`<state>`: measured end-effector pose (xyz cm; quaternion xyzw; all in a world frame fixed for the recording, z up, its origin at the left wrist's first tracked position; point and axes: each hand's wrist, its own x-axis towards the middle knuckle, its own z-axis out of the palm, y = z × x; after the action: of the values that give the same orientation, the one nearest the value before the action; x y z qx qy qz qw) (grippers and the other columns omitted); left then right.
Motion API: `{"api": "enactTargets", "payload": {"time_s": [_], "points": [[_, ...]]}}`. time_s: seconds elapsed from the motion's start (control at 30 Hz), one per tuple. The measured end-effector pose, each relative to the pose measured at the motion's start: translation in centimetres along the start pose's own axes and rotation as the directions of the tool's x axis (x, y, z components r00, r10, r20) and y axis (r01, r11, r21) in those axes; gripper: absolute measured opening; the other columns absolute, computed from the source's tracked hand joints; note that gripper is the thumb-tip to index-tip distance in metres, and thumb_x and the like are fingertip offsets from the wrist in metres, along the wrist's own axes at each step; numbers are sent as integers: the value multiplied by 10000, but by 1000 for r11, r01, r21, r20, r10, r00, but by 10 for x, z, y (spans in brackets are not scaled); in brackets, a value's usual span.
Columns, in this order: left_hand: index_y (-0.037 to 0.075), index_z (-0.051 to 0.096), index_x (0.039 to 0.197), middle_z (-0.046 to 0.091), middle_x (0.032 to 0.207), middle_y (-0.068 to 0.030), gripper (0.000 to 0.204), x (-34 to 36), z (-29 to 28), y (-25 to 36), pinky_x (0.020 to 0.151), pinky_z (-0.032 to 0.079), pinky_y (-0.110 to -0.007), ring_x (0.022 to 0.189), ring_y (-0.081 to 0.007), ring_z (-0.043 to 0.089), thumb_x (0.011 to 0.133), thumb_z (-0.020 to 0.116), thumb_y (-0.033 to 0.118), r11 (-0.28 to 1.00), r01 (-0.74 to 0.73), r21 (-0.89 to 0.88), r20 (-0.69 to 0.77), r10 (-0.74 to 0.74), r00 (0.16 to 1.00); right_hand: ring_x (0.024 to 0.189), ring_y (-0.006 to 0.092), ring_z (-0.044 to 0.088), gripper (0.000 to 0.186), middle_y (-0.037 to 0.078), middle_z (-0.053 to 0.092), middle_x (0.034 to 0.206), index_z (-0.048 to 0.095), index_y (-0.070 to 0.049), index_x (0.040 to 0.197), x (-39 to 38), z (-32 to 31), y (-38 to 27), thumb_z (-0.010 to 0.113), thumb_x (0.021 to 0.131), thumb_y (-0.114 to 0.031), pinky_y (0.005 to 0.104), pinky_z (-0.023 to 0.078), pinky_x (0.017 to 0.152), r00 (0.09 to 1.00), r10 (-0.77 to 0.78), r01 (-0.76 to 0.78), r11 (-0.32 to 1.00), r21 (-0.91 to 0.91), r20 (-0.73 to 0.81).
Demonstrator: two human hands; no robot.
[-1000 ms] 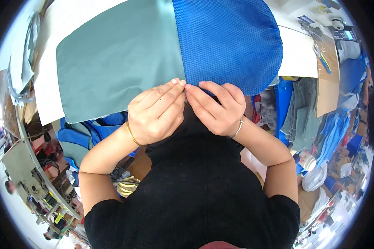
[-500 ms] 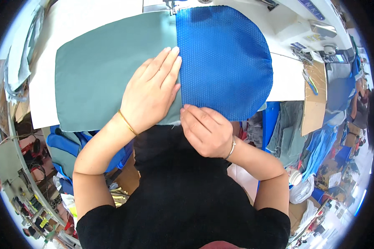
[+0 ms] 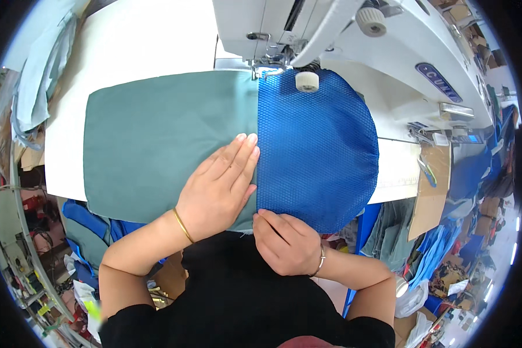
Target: Sewing together two different colored fabric pieces using an industrial sewing machine.
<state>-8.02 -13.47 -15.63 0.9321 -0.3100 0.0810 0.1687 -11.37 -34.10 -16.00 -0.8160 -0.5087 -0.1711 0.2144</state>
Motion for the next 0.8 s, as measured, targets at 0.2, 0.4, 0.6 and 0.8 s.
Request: {"api": "enactTargets", "payload": {"time_s": [0.2,0.4,0.6,0.8], "points": [[-129,520,1303,493,1408,-263,532,7,1,-6,1084,431,-455,1319,-382,485,860,653,133,1000,16,-8,10,-15,1000,943,249,686,169,124,684,962,691,28,859,5,-3,8,660,723,-68,292,545,731,998,53,-54,998,45,14],[-75,505,1342,492,1435,-208,576,20,0,-17,1036,446,-418,1310,-343,508,820,676,96,999,24,49,11,-24,1000,937,239,684,160,116,684,949,690,17,858,14,0,24,670,713,-48,296,545,742,998,57,-58,997,51,13],[-73,507,1340,489,1440,-206,562,30,2,-32,1043,442,-412,1312,-340,506,823,666,76,998,7,61,-11,-6,1000,930,240,678,185,116,674,956,687,14,865,24,5,39,682,691,-48,304,551,730,999,38,-38,999,26,-13],[-71,525,1316,491,1440,-201,517,42,6,-46,1048,439,-418,1303,-347,510,833,653,61,997,-24,77,-39,27,999,969,249,673,244,122,669,1013,687,18,928,33,4,54,664,699,-63,321,557,728,999,53,-53,997,59,3]]}}
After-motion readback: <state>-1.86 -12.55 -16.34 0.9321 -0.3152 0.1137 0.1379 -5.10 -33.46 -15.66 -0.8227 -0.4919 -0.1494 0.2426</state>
